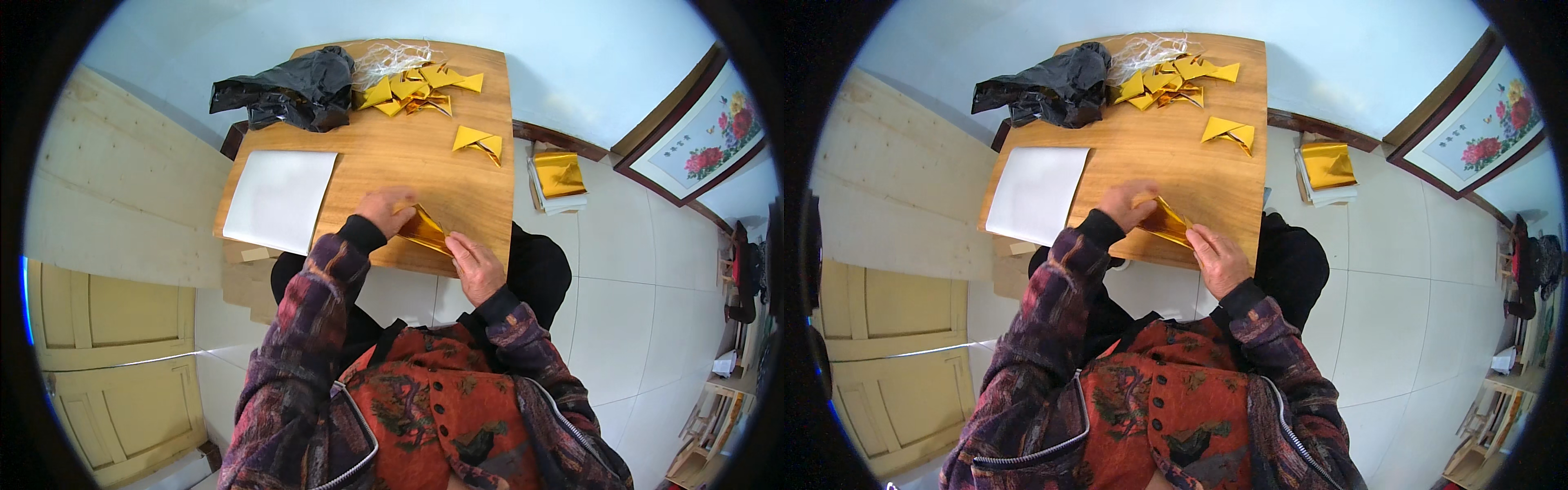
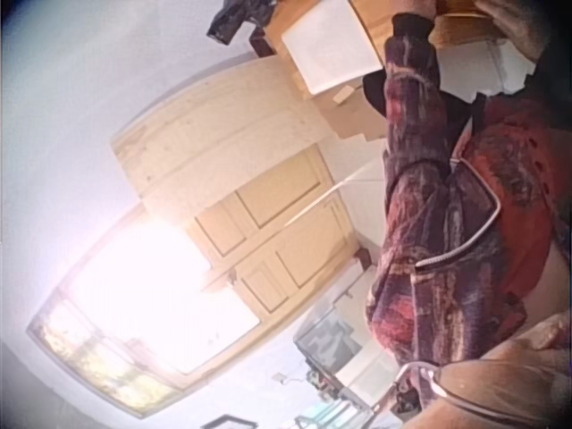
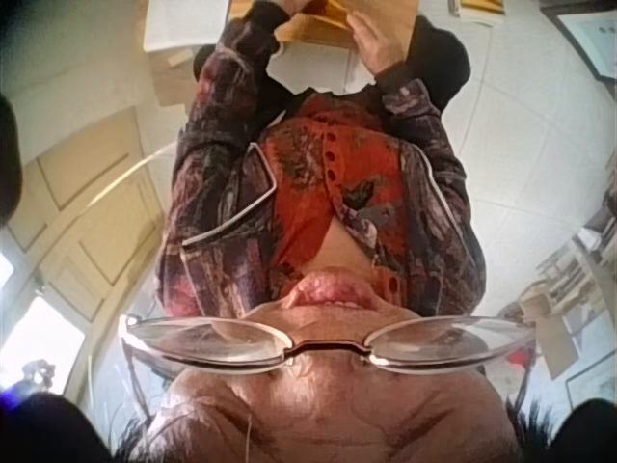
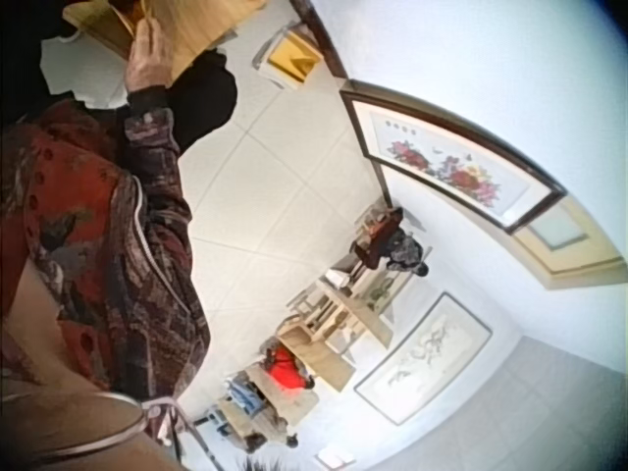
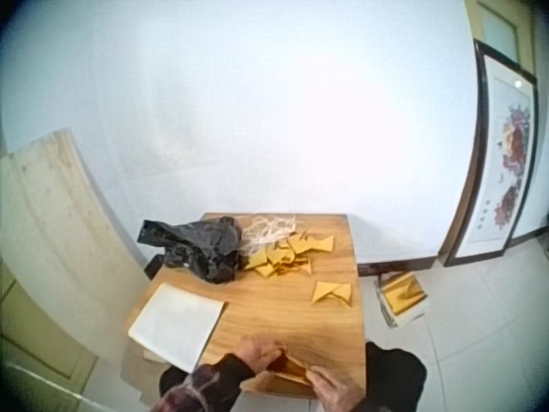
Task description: The person folds a gold sheet of paper into a triangular packet by hand, pressing creases and stacking the finished piece. They then pick up a white sheet, flip it to reveal a gold side, and begin folding it in the same manner.
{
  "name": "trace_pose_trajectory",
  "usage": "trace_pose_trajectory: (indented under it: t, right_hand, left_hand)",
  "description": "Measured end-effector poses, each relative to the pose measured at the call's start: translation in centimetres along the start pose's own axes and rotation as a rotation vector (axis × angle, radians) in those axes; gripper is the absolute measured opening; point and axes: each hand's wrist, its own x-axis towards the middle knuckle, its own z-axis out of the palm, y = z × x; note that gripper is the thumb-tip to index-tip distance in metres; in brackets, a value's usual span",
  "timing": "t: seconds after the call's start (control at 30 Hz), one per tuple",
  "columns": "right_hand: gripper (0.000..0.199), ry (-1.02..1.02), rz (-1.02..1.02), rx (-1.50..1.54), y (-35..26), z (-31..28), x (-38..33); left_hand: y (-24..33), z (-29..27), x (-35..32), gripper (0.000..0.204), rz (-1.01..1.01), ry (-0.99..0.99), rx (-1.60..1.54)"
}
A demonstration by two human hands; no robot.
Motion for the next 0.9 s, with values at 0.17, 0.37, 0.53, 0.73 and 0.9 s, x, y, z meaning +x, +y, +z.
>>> trace_pose_trajectory:
  t: [0.17,0.37,0.53,0.73,0.9]
  right_hand:
    - [0.047,0.148,0.002,0.009,-1.2,-2.8,1.7]
    - [0.042,0.217,-0.261,-0.124,-4.5,-3.4,3.4]
    - [0.043,0.102,-0.349,-0.133,-6.7,-4.0,2.9]
    - [0.044,-0.008,-0.148,0.250,-8.5,-5.3,2.6]
    - [0.025,-0.013,0.167,0.573,-9.1,-5.3,2.4]
  left_hand:
    - [0.7,-0.4,-5.1,0.053,-0.167,0.445,-0.424]
    - [6.8,1.7,-9.2,0.060,-0.405,0.003,-1.697]
    - [7.5,1.6,-8.6,0.044,-0.305,0.096,-1.899]
    - [6.6,1.7,-9.3,0.024,-0.235,0.138,-1.906]
    - [7.1,1.8,-9.7,0.024,-0.395,0.181,-1.913]
